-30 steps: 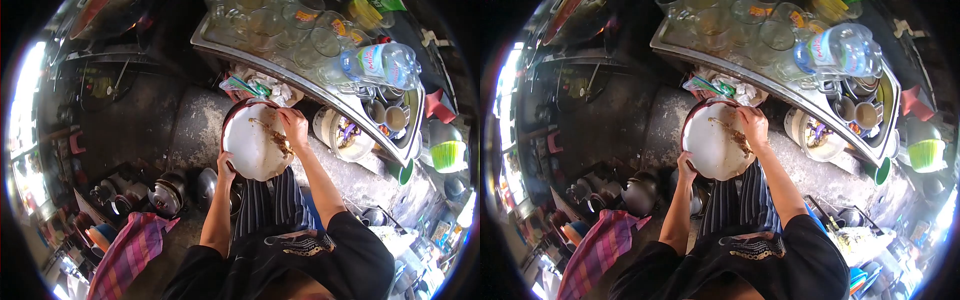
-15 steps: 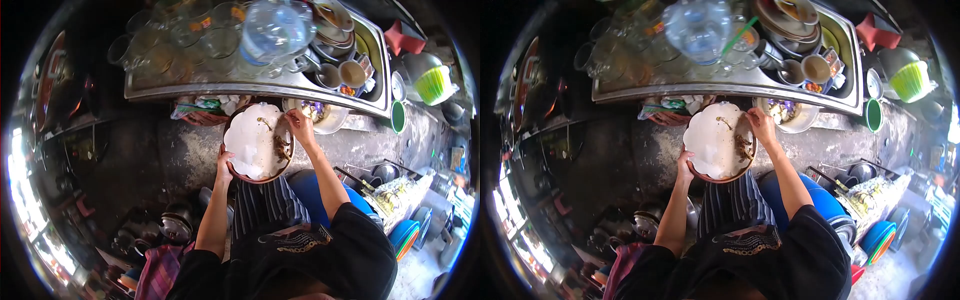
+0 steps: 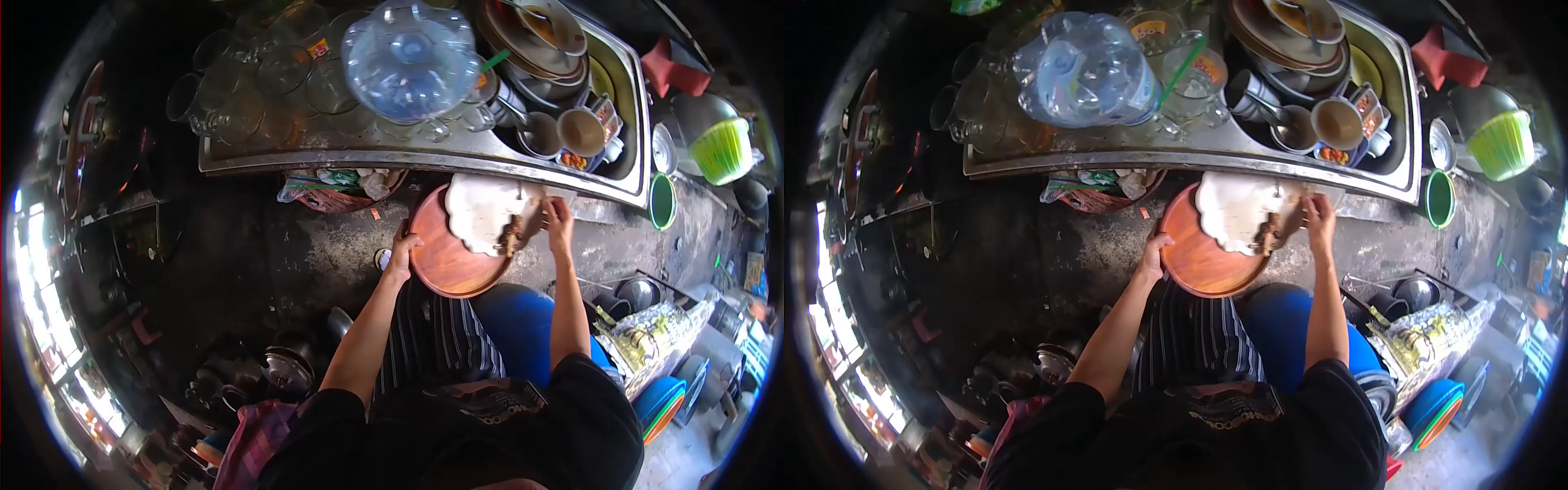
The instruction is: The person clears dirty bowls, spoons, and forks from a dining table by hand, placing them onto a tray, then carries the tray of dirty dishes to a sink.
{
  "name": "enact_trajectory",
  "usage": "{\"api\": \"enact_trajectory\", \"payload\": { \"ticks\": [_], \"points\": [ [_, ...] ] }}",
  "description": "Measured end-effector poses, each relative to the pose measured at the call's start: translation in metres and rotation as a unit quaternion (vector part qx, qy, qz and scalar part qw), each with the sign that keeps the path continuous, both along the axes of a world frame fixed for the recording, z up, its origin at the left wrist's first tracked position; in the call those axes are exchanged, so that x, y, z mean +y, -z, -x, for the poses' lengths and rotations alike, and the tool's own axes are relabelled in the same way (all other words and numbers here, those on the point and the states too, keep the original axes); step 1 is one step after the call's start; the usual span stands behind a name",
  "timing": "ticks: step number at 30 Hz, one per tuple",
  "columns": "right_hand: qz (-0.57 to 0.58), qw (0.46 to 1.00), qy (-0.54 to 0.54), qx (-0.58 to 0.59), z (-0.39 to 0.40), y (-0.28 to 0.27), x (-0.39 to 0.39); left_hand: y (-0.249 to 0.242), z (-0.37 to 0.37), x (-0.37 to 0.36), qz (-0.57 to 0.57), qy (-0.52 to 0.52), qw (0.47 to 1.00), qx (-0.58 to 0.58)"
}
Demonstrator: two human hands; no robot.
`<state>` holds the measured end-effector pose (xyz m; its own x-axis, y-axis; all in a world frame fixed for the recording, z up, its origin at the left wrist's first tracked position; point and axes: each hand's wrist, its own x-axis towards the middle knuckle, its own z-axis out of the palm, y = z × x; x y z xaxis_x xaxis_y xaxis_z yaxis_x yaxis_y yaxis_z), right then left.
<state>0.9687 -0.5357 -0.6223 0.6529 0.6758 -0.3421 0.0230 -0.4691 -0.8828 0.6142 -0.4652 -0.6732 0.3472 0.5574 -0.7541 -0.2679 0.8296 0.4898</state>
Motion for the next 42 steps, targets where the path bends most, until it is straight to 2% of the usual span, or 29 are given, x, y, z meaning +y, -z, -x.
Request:
{"api": "enact_trajectory", "payload": {
  "ticks": [2, 4, 6, 7, 9, 10, 11, 12, 13, 14, 16, 17, 18, 19, 20, 21, 22, 23, 24, 26, 27, 28, 29, 32, 35, 38, 40, 42],
  "points": [
    [0.006, 0.999, 0.040, -0.030, -0.035, 0.015, -0.015, -0.013, -0.001, 0.006, -0.036, -0.015, 0.999, -0.008],
    [0.024, 0.993, 0.092, -0.073, -0.061, 0.021, -0.025, -0.006, 0.008, 0.006, -0.026, -0.030, 0.999, -0.017],
    [-0.011, 0.967, 0.143, -0.211, -0.086, 0.036, -0.027, -0.004, 0.020, 0.004, -0.026, -0.057, 0.998, -0.032],
    [0.051, 0.937, 0.128, -0.321, -0.086, 0.030, -0.026, -0.008, 0.027, 0.003, -0.032, -0.076, 0.996, -0.041],
    [0.031, 0.874, -0.081, -0.479, -0.071, 0.055, -0.005, 0.000, 0.047, -0.008, -0.038, -0.111, 0.992, -0.055],
    [0.019, 0.816, -0.185, -0.548, -0.065, 0.065, 0.003, -0.013, 0.057, -0.012, -0.035, -0.131, 0.989, -0.060],
    [0.057, 0.860, -0.054, -0.505, -0.055, 0.076, 0.010, -0.026, 0.066, -0.016, -0.034, -0.152, 0.985, -0.068],
    [0.042, 0.821, -0.036, -0.568, -0.054, 0.087, 0.019, -0.036, 0.076, -0.017, -0.036, -0.172, 0.982, -0.075],
    [0.016, 0.876, -0.033, -0.481, 0.003, 0.053, 0.045, -0.040, 0.089, -0.024, -0.017, -0.190, 0.980, -0.057],
    [-0.093, 0.924, -0.063, -0.366, 0.001, 0.113, 0.047, -0.044, 0.103, -0.034, 0.004, -0.209, 0.977, -0.038],
    [-0.046, 0.943, -0.153, -0.291, 0.081, 0.095, 0.067, -0.051, 0.125, -0.052, 0.030, -0.260, 0.965, -0.020],
    [-0.104, 0.939, -0.169, -0.281, 0.120, 0.097, 0.082, -0.058, 0.137, -0.063, 0.036, -0.288, 0.957, -0.017],
    [-0.143, 0.963, -0.168, -0.155, 0.165, 0.095, 0.098, -0.062, 0.151, -0.073, 0.042, -0.314, 0.948, -0.013],
    [-0.086, 0.977, -0.186, -0.059, 0.200, 0.091, 0.113, -0.059, 0.164, -0.085, 0.037, -0.339, 0.940, 0.002],
    [-0.092, 0.977, -0.191, -0.011, 0.244, 0.066, 0.131, -0.051, 0.177, -0.100, 0.034, -0.362, 0.931, 0.016],
    [-0.112, 0.964, -0.242, -0.019, 0.267, 0.080, 0.148, -0.047, 0.188, -0.114, 0.031, -0.384, 0.922, 0.029],
    [-0.103, 0.968, -0.227, 0.027, 0.295, 0.065, 0.165, -0.045, 0.200, -0.126, 0.038, -0.406, 0.913, 0.017],
    [-0.110, 0.961, -0.250, -0.047, 0.308, 0.089, 0.185, -0.044, 0.211, -0.137, 0.045, -0.427, 0.903, 0.004],
    [-0.106, 0.967, -0.231, 0.007, 0.323, 0.094, 0.203, -0.043, 0.220, -0.148, 0.053, -0.448, 0.892, -0.009],
    [-0.156, 0.930, -0.332, 0.024, 0.331, 0.143, 0.232, -0.042, 0.235, -0.159, 0.044, -0.471, 0.881, -0.010],
    [-0.085, 0.893, -0.417, -0.146, 0.332, 0.140, 0.235, -0.043, 0.241, -0.163, 0.041, -0.483, 0.874, -0.009],
    [-0.014, 0.817, -0.485, -0.310, 0.335, 0.127, 0.240, -0.048, 0.244, -0.163, 0.043, -0.496, 0.867, 0.011],
    [0.069, 0.767, -0.523, -0.366, 0.339, 0.113, 0.239, -0.054, 0.246, -0.163, 0.046, -0.509, 0.859, 0.031],
    [0.091, 0.725, -0.538, -0.420, 0.341, 0.120, 0.242, -0.070, 0.249, -0.158, 0.054, -0.539, 0.838, 0.064],
    [0.109, 0.672, -0.528, -0.508, 0.338, 0.160, 0.269, -0.066, 0.249, -0.159, 0.059, -0.566, 0.818, 0.087],
    [0.173, 0.736, -0.538, -0.372, 0.329, 0.220, 0.303, -0.059, 0.244, -0.155, 0.079, -0.580, 0.808, 0.065],
    [0.174, 0.816, -0.461, -0.303, 0.365, 0.155, 0.302, -0.050, 0.241, -0.151, 0.085, -0.590, 0.802, 0.038],
    [0.182, 0.809, -0.441, -0.344, 0.365, 0.182, 0.309, -0.038, 0.237, -0.146, 0.082, -0.602, 0.794, 0.013]
  ]
}}
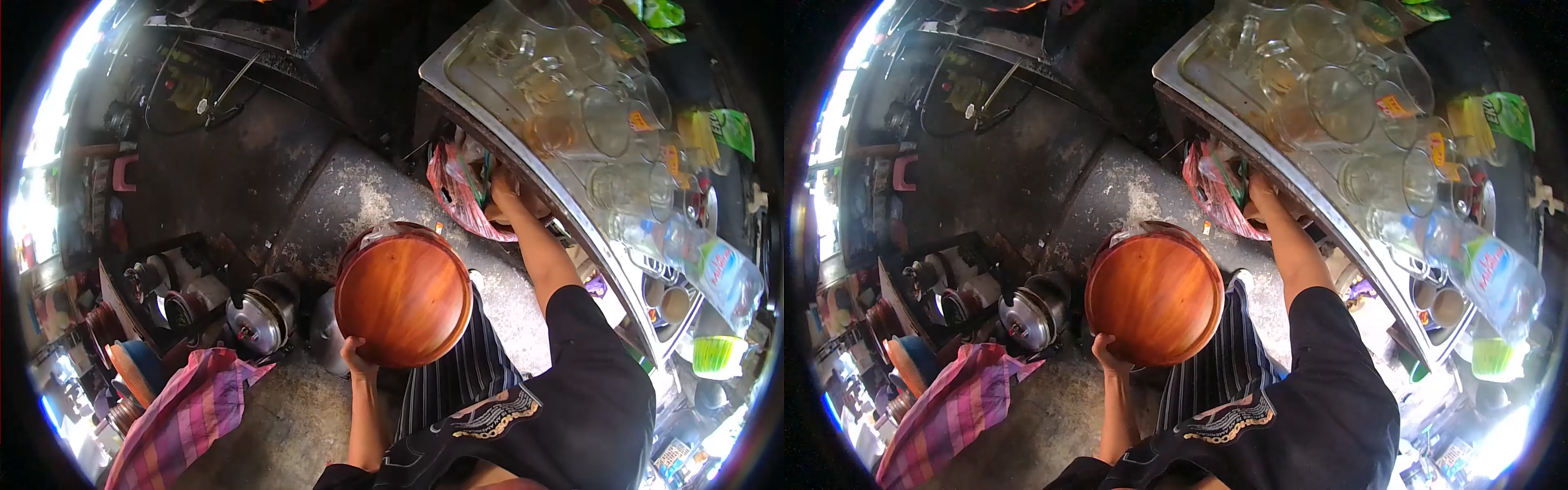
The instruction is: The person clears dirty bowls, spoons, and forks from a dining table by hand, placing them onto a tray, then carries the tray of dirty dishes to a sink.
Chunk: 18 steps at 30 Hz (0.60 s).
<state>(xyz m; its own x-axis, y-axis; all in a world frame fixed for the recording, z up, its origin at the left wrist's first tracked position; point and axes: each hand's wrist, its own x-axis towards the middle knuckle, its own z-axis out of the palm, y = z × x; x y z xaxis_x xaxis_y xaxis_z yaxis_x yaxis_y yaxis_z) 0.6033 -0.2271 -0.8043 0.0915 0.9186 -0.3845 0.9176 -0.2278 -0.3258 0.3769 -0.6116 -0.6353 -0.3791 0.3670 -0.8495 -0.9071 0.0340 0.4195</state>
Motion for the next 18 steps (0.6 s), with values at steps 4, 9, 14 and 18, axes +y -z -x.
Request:
{"api": "enact_trajectory", "payload": {
  "ticks": [4, 9, 14, 18],
  "points": [
    [-0.023, 0.997, -0.068, -0.036, -0.016, 0.067, 0.001, 0.001, -0.008, 0.025, 0.017, -0.005, 1.000, -0.003],
    [-0.007, 0.979, -0.159, -0.125, -0.025, 0.139, 0.003, 0.028, -0.017, 0.032, -0.001, -0.002, 1.000, -0.031],
    [-0.017, 0.954, -0.248, -0.170, -0.036, 0.271, 0.017, 0.030, -0.024, 0.045, -0.009, 0.000, 1.000, -0.004],
    [-0.004, 0.946, -0.268, -0.183, -0.001, 0.042, -0.003, 0.042, -0.024, 0.028, 0.006, -0.012, 1.000, 0.028]
  ]
}}
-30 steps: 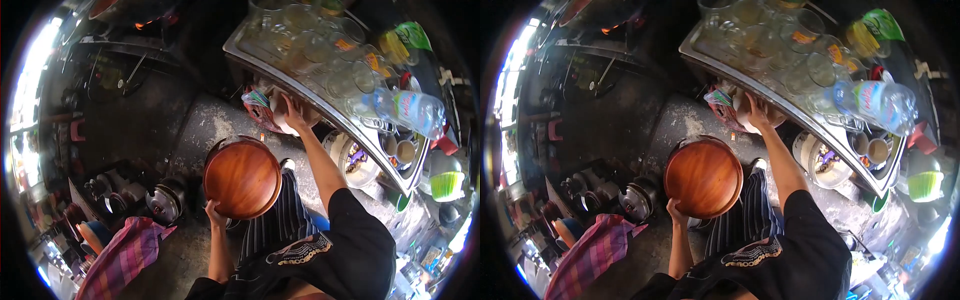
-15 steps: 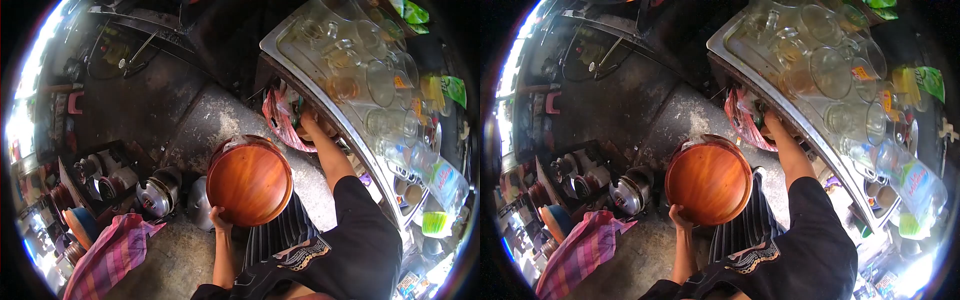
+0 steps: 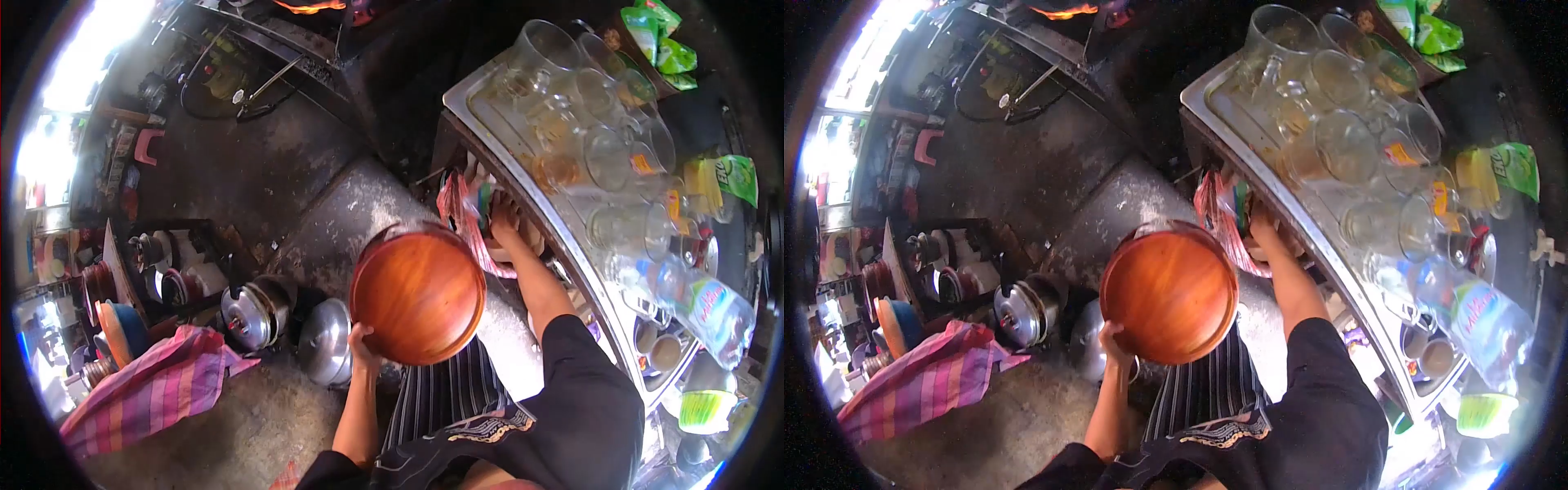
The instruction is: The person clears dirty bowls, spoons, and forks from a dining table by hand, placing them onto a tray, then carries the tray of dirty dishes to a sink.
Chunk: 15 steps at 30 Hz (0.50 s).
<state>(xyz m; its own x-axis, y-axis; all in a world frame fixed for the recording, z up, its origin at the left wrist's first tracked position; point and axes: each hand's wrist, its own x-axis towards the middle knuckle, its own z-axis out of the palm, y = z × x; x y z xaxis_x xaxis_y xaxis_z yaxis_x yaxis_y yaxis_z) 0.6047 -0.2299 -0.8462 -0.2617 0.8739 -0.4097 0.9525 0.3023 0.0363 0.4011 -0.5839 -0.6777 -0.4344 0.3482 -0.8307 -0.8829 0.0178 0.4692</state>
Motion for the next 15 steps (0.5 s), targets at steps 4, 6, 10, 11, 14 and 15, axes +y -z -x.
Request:
{"api": "enact_trajectory", "payload": {
  "ticks": [4, 6, 10, 11, 14, 15],
  "points": [
    [0.003, 0.972, -0.004, 0.235, -0.031, -0.047, -0.024, -0.021, 0.006, 0.005, -0.058, 0.049, 0.997, -0.020],
    [-0.019, 0.915, 0.044, 0.402, -0.048, -0.070, -0.040, -0.014, 0.007, 0.002, -0.082, 0.022, 0.996, -0.019],
    [0.172, 0.827, 0.119, 0.521, -0.007, -0.251, -0.111, -0.032, 0.005, 0.011, -0.119, 0.055, 0.990, -0.048],
    [0.151, 0.807, 0.123, 0.557, 0.003, -0.264, -0.126, -0.043, 0.005, 0.017, -0.137, 0.073, 0.987, -0.048],
    [0.126, 0.825, 0.140, 0.533, 0.004, -0.294, -0.142, -0.064, 0.006, 0.026, -0.185, 0.119, 0.975, -0.041],
    [0.115, 0.831, 0.140, 0.526, 0.004, -0.302, -0.145, -0.066, 0.008, 0.027, -0.197, 0.121, 0.972, -0.041]
  ]
}}
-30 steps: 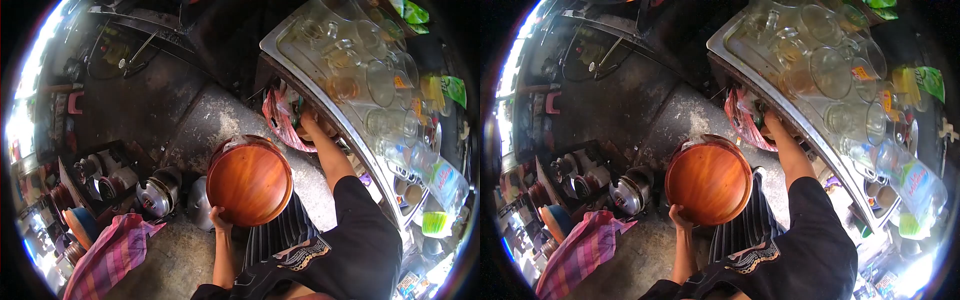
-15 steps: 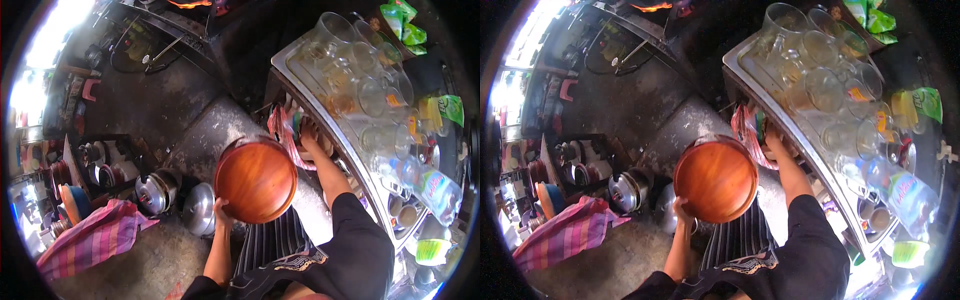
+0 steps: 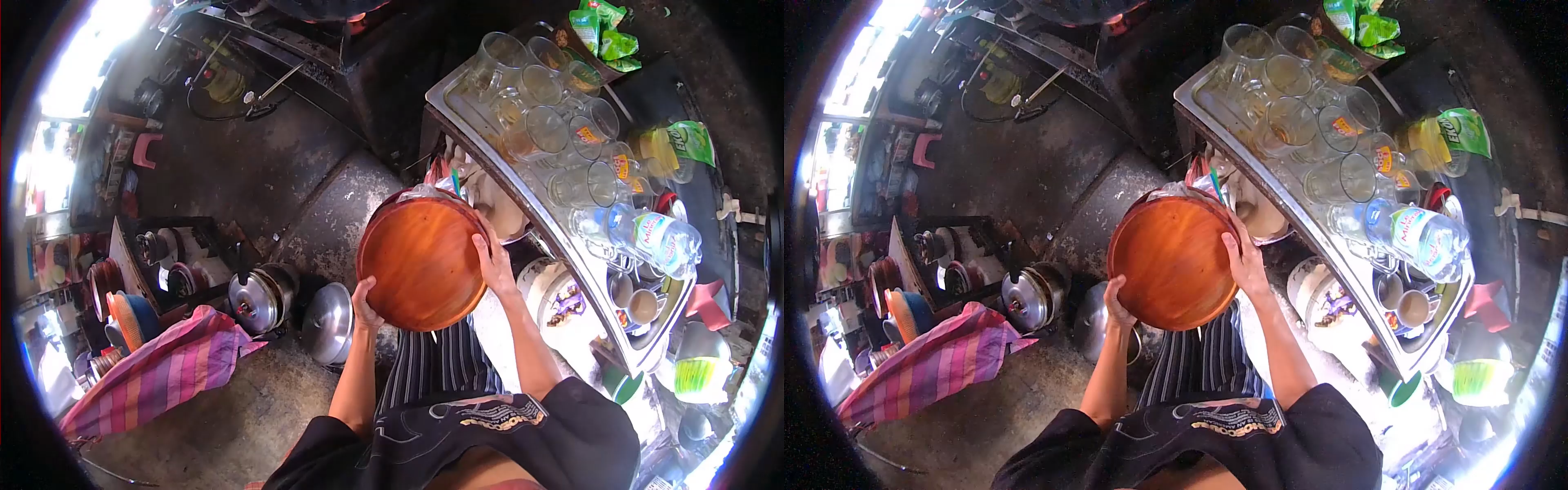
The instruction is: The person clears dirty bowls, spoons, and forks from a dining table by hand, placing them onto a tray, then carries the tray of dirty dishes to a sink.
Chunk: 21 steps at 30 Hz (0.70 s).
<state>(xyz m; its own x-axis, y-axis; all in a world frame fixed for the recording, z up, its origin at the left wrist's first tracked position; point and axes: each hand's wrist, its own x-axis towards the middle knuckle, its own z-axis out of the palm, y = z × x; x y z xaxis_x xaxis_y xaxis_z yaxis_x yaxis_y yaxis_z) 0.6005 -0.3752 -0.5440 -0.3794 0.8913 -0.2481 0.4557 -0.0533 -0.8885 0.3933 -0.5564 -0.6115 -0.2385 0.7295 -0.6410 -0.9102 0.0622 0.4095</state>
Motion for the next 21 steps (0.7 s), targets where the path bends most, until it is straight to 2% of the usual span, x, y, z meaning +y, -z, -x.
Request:
{"api": "enact_trajectory", "payload": {
  "ticks": [1, 2, 5, 6, 9, 10, 12, 16, 18, 21],
  "points": [
    [-0.008, 1.000, 0.005, -0.011, 0.000, -0.008, -0.004, -0.002, 0.000, 0.001, 0.002, -0.021, 1.000, -0.013],
    [0.040, 0.999, 0.004, -0.023, -0.002, -0.018, -0.005, -0.003, 0.001, 0.004, 0.001, -0.024, 0.999, -0.025],
    [0.012, 1.000, 0.006, 0.023, -0.006, -0.018, -0.009, -0.023, 0.005, 0.015, -0.002, -0.002, 0.998, -0.060],
    [0.014, 1.000, 0.011, 0.024, -0.005, -0.027, -0.008, -0.011, 0.003, 0.010, 0.014, 0.010, 1.000, -0.020],
    [-0.003, 1.000, -0.001, 0.025, -0.011, -0.022, -0.006, 0.005, 0.007, -0.005, -0.024, -0.006, 0.999, -0.040],
    [-0.004, 0.999, -0.005, 0.035, -0.011, -0.020, -0.007, -0.026, 0.009, 0.007, -0.055, 0.025, 0.998, -0.037],
    [-0.001, 0.998, -0.028, 0.061, -0.009, -0.020, -0.007, -0.022, 0.010, 0.003, -0.013, 0.023, 1.000, -0.012],
    [-0.004, 0.995, -0.063, 0.075, 0.005, -0.022, -0.006, -0.041, 0.015, 0.004, 0.073, 0.039, 0.989, -0.122],
    [-0.018, 0.996, -0.080, 0.032, 0.013, -0.028, -0.005, -0.037, 0.014, 0.002, 0.000, 0.029, 0.993, -0.113],
    [-0.052, 0.995, -0.084, 0.012, 0.030, -0.047, -0.008, 0.001, 0.017, -0.009, -0.018, -0.010, 0.989, -0.145]
  ]
}}
